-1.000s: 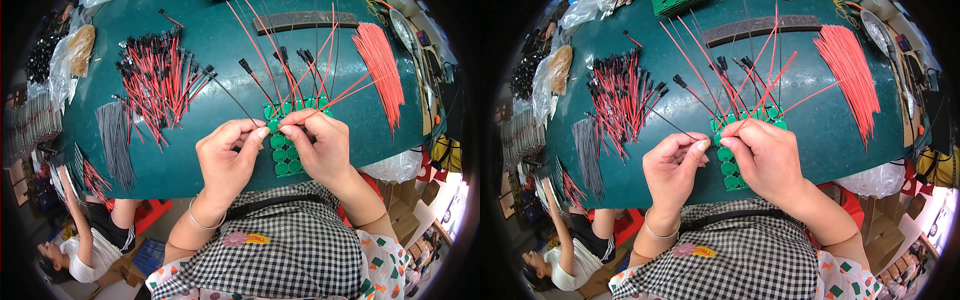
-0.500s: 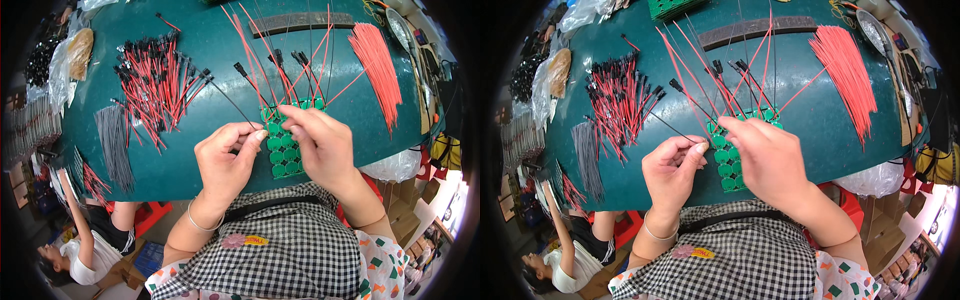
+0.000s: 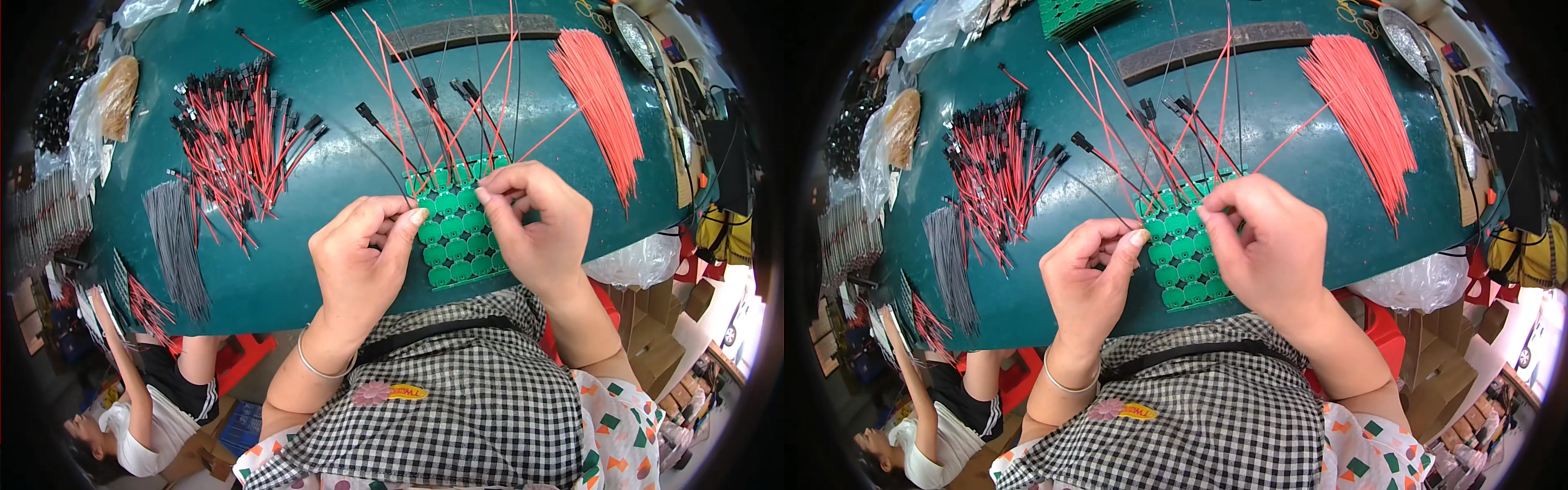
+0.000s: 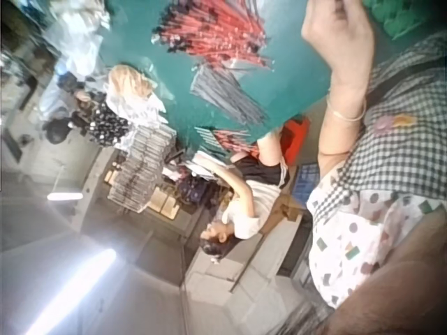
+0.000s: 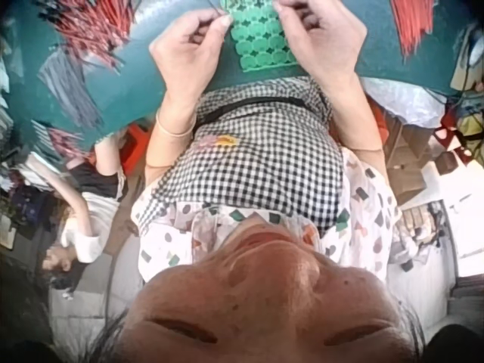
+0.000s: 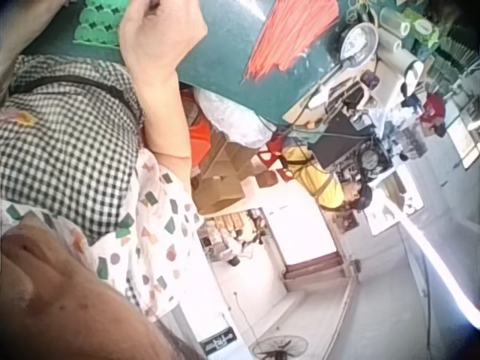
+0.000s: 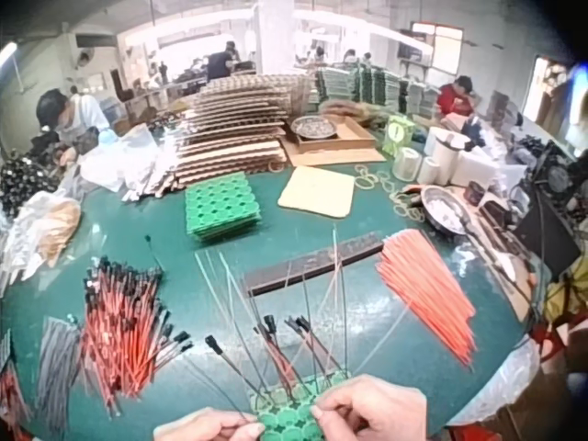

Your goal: The person assembles electronic components by hand, inserting wires into a circuit board.

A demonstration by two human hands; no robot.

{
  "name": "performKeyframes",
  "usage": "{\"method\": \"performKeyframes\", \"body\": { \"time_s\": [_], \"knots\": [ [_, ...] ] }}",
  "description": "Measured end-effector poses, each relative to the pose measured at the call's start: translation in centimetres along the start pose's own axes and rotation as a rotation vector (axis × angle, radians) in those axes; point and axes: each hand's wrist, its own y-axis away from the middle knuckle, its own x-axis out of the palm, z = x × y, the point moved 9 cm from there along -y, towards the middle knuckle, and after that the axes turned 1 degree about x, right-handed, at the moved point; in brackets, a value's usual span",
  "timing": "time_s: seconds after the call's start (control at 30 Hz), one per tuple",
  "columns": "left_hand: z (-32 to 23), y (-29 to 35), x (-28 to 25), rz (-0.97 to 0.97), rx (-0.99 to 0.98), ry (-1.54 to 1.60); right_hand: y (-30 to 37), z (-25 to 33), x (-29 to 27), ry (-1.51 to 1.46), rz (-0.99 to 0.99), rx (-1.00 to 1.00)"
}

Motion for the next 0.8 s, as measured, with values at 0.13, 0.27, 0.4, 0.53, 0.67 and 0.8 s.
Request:
{"method": "performKeyframes", "body": {
  "time_s": [0.13,0.27,0.4,0.53,0.67,0.8],
  "knots": [
    [-0.1,0.1,-0.2,-0.017,0.017,0.016,-0.1,1.2,1.4,0.134,0.017,-0.069],
    [0.1,-0.1,-0.3,-0.018,0.004,-0.015,-0.1,1.2,2.3,0.231,-0.022,-0.126],
    [-0.1,-0.4,-0.3,-0.030,0.050,-0.029,0.0,1.3,2.5,0.250,-0.041,-0.135],
    [0.1,-0.5,-0.4,-0.025,0.051,-0.041,-0.1,1.0,2.2,0.119,-0.078,-0.068],
    [0.8,-0.4,-0.4,-0.013,-0.037,0.013,-0.2,1.1,0.8,-0.020,-0.163,-0.052],
    [-2.5,0.4,-1.8,-0.032,0.216,0.036,0.5,2.4,0.4,-0.027,0.001,-0.026]
  ]
}}
